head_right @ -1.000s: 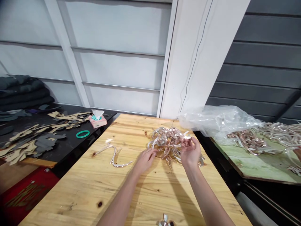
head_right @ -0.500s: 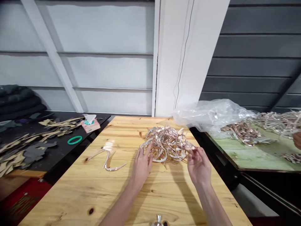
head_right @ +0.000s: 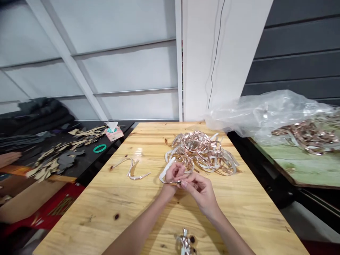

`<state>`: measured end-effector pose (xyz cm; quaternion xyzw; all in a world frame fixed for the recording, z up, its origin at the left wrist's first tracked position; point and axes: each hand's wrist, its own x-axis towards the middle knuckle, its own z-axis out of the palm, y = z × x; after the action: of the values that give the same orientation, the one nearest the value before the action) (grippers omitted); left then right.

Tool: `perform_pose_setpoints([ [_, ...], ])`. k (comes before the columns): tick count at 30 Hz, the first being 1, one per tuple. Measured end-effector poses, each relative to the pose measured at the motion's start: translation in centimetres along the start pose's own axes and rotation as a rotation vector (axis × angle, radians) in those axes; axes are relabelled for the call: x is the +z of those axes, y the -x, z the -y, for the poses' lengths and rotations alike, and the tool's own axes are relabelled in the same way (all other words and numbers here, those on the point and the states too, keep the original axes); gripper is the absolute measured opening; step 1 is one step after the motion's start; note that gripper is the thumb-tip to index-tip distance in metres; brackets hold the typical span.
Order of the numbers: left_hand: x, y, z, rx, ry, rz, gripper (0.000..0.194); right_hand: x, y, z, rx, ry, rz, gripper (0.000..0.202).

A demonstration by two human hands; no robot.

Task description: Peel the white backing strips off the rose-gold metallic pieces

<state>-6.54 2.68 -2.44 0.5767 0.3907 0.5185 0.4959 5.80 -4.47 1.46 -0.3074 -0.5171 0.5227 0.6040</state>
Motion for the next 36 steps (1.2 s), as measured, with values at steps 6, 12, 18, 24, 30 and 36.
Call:
perform_pose_setpoints([
  [6, -1.3, 0.6, -0.9, -0.156, -0.109, 0.086, 0.07, 0.0, 0.3, 0.4, -0.131, -0.054, -0.295, 0.01],
  [12, -1.4, 0.9, -1.0, -0.078, -0.253, 0.232, 0.072, -0.5, -0.2, 1.6, -0.295, -0.055, -0.629, 0.018],
  [18, -1.7, 0.2, -0.6, 0.045, -0.293, 0.184, 0.056, 0.8, 0.8, 0.9, -0.206, 0.023, -0.427, 0.021],
  [24, -1.6, 0.2, -0.7, -0.034, -0.116, 0.168, 0.059, -1.1, -0.1, 1.0, -0.138, -0.036, -0.285, 0.049],
  [30, -1.7, -0.2, -0.1, -0.001, -0.016, 0.188, 0.063, -3.2, -2.1, 0.0, 0.151, 0.275, -0.3, 0.04],
  [36, -1.5, 0.0, -1.2, -0.05, 0.004, 0.237, 0.064, -1.6, -2.1, -1.4, 0.214, 0.137, -0.101, 0.044],
])
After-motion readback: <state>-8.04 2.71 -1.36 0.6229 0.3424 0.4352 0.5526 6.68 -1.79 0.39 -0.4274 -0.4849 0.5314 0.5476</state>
